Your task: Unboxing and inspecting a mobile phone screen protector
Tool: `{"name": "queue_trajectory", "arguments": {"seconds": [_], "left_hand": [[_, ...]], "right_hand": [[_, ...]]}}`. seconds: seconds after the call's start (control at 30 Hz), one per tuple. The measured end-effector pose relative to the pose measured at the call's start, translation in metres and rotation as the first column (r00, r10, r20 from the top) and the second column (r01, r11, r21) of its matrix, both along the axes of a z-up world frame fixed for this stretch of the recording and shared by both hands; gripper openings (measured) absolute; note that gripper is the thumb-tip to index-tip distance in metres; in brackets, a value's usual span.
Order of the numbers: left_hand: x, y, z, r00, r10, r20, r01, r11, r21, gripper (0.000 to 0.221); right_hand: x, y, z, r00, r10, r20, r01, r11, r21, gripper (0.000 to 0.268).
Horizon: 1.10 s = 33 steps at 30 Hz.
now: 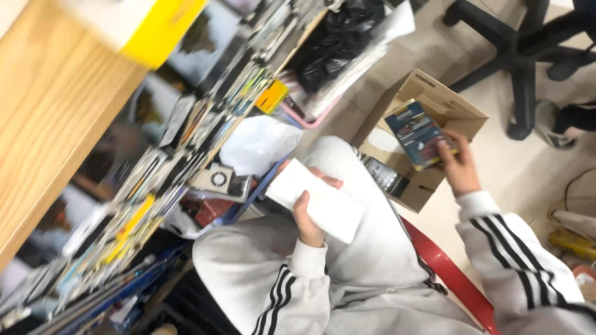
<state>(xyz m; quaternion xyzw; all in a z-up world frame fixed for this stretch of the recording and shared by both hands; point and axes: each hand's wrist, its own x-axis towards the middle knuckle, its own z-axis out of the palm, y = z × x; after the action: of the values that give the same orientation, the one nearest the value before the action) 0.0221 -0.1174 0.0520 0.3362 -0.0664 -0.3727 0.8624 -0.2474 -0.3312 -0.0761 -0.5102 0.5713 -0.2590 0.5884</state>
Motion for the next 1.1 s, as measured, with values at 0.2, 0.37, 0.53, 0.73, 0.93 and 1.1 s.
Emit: {"name": "queue_trajectory", "arguments": {"seconds": [0.2, 0.37, 0.53, 0.73, 0.93, 1.1], "left_hand": [[0.027, 0.052, 0.005, 0.943, 0.194, -0.272, -0.167, 0.979, 0.12, 0.067], [0.053, 0.088, 0.002, 0.877, 0.302, -0.374, -0.35, 0.935, -0.064, 0.06], [0.059, 0.098, -0.005, 0.872, 0.344, -0.347, -0.415, 0.897, -0.154, 0.06], [0.052, 0.09, -0.008, 0.895, 0.3, -0.33, -0.366, 0.917, -0.159, 0.063], [0.053, 0.087, -0.008, 0.88, 0.317, -0.354, -0.375, 0.921, -0.107, 0.061], [0.051, 0.087, -0.012, 0.878, 0.327, -0.351, -0.374, 0.924, -0.075, 0.061]], "right_hand": [[0.07, 0.07, 0.173, 0.976, -0.026, 0.215, 0.026, 1.0, 0.003, 0.027], [0.094, 0.117, 0.187, 0.968, 0.228, 0.108, -0.232, 0.972, 0.026, 0.026], [0.108, 0.147, 0.182, 0.94, 0.331, 0.082, -0.334, 0.942, 0.028, 0.024], [0.101, 0.151, 0.172, 0.918, 0.396, 0.037, -0.397, 0.918, 0.021, 0.026], [0.109, 0.156, 0.192, 0.938, 0.344, 0.052, -0.347, 0.93, 0.122, 0.027], [0.106, 0.155, 0.191, 0.931, 0.352, 0.1, -0.363, 0.921, 0.143, 0.031]]}}
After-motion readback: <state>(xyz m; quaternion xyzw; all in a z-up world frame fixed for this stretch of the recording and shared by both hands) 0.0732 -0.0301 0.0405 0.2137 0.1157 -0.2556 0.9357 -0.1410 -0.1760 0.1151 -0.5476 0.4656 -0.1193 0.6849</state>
